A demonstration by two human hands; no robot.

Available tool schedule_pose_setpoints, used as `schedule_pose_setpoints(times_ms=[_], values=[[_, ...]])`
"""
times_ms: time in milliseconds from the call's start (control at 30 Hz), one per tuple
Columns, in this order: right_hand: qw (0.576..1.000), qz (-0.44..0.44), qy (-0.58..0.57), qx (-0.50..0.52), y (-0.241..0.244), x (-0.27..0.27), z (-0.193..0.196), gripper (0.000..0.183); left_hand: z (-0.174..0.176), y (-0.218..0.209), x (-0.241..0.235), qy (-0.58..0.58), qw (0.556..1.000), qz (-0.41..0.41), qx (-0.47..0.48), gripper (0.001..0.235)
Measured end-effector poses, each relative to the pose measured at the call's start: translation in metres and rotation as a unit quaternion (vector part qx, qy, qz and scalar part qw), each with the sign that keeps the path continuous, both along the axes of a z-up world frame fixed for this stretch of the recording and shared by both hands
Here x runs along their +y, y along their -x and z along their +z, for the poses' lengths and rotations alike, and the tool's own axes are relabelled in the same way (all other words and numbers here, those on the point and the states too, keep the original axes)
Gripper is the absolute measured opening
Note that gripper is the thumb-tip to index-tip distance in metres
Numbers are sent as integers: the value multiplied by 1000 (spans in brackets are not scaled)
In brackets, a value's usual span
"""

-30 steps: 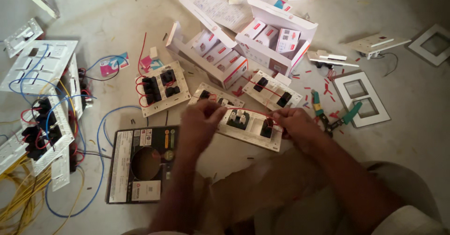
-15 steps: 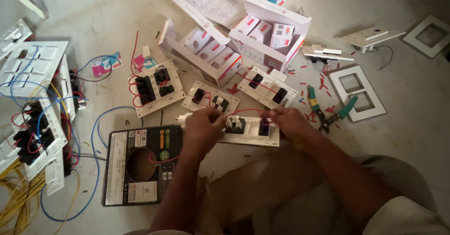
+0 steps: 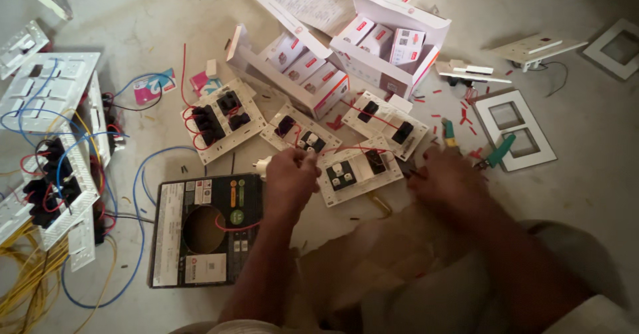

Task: The person connects wires to electrical switches on a panel using a screwdriver and pliers, then fits various cover plates onto the switches.

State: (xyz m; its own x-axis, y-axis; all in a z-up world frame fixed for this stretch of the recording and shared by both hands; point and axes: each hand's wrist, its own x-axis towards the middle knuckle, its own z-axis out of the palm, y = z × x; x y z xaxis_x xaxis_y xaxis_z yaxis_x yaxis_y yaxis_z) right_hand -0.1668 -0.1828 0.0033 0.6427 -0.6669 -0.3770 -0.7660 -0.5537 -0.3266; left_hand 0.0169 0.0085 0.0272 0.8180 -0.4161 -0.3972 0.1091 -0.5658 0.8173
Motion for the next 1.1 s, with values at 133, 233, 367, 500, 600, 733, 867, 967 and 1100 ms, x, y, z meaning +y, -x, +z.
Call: schedule_pose_setpoints(times_ms=[133, 233, 367, 500, 600, 733, 867, 967, 1100], values=[[997, 28, 45, 57, -4, 9, -25, 50, 4, 2, -2, 17, 997, 3, -82, 28], [998, 17, 13, 57, -5, 1, -43, 50, -1, 2, -3, 35, 996, -6, -83, 26], [997, -10, -69, 45, -4, -15, -44, 33, -25, -8, 10, 87, 988, -100, -77, 23], [949, -141, -283, 10, 30, -24, -10, 28, -28, -16, 29, -7, 956, -251, -151, 22], [812, -128, -510, -252, 46, -25, 1, 17, -8, -16, 41, -73, 962, -263, 32, 36], [695, -291, -563, -340, 67, 7, 23, 44, 13, -11, 59, -39, 932, -354, 59, 28], [659, -260, -622, -332, 77, 59, 39, 57, -6, -3, 60, -41, 943, -326, -42, 25], [767, -159, -590, -197, 80, 74, 38, 58, -33, 3, 54, -28, 948, -307, -75, 23], [832, -35, -528, -165, 77, 79, 12, 58, -59, 6, 47, -36, 948, -254, -190, 21]])
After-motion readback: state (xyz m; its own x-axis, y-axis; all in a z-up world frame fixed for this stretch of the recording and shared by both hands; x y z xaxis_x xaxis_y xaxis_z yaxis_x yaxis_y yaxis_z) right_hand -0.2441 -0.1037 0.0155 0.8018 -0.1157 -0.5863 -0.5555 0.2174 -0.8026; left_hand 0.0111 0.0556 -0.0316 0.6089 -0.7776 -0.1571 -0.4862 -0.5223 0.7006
